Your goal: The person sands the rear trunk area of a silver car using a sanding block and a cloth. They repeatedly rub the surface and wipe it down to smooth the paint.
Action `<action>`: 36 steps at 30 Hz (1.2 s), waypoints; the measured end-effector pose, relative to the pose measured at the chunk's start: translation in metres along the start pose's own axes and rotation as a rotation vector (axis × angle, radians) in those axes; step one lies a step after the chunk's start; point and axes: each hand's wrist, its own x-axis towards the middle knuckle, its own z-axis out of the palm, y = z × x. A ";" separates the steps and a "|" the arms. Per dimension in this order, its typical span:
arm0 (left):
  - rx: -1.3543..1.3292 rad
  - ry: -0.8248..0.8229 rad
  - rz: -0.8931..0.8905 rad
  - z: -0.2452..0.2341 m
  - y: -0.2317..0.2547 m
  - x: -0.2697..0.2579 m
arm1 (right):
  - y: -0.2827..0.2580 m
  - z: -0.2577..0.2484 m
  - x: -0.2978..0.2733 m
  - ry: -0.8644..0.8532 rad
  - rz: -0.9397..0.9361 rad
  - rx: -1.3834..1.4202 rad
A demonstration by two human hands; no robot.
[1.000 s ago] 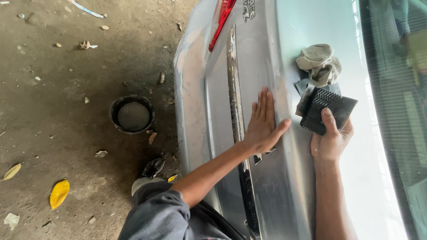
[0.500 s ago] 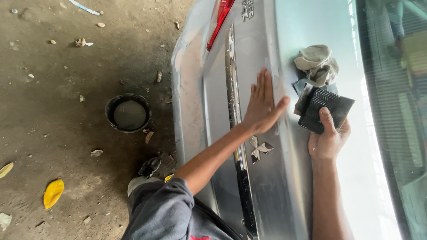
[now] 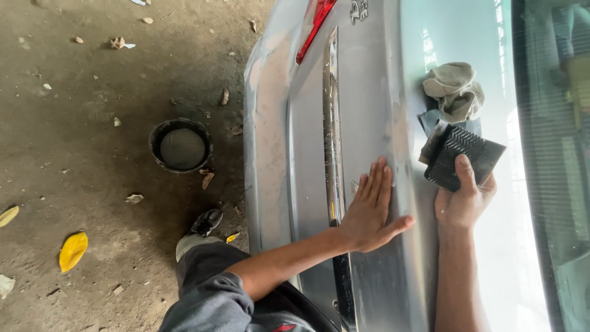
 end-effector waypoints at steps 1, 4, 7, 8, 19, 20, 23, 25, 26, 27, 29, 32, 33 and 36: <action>-0.001 0.004 -0.001 0.000 -0.002 0.004 | -0.001 0.001 0.000 -0.004 0.002 -0.001; 0.011 0.011 0.009 -0.007 -0.009 0.022 | -0.002 0.002 -0.001 -0.005 0.001 0.002; -0.017 0.054 -0.036 -0.023 -0.016 0.053 | -0.003 0.002 -0.001 -0.016 0.002 0.009; -0.013 0.070 -0.037 -0.028 -0.019 0.063 | -0.003 0.003 0.000 -0.017 0.003 0.007; 0.065 0.209 0.007 -0.039 -0.052 0.105 | -0.002 0.002 0.004 -0.014 -0.002 -0.035; 0.060 0.199 -0.001 -0.035 -0.050 0.096 | -0.002 0.000 0.004 -0.017 -0.002 -0.041; 0.048 0.158 -0.037 -0.027 -0.044 0.076 | -0.002 0.000 0.002 -0.026 0.003 -0.053; 0.049 0.126 -0.059 -0.025 -0.044 0.078 | -0.001 0.001 0.004 -0.034 0.001 -0.051; 0.042 0.155 -0.080 -0.023 -0.046 0.085 | -0.001 0.002 0.006 -0.035 -0.002 -0.034; 0.032 0.177 -0.103 -0.019 -0.048 0.089 | -0.001 0.000 0.004 -0.029 -0.002 -0.020; 0.025 0.222 -0.074 -0.031 -0.050 0.124 | -0.003 0.001 0.003 -0.029 0.003 -0.012; -0.028 0.348 -0.040 -0.038 -0.039 0.153 | -0.007 0.009 0.004 -0.027 0.015 0.002; -0.076 0.426 -0.040 -0.037 -0.034 0.158 | -0.009 0.012 0.003 -0.021 0.025 0.004; -0.135 0.499 -0.039 -0.022 -0.015 0.141 | -0.008 0.010 0.007 0.001 0.035 0.017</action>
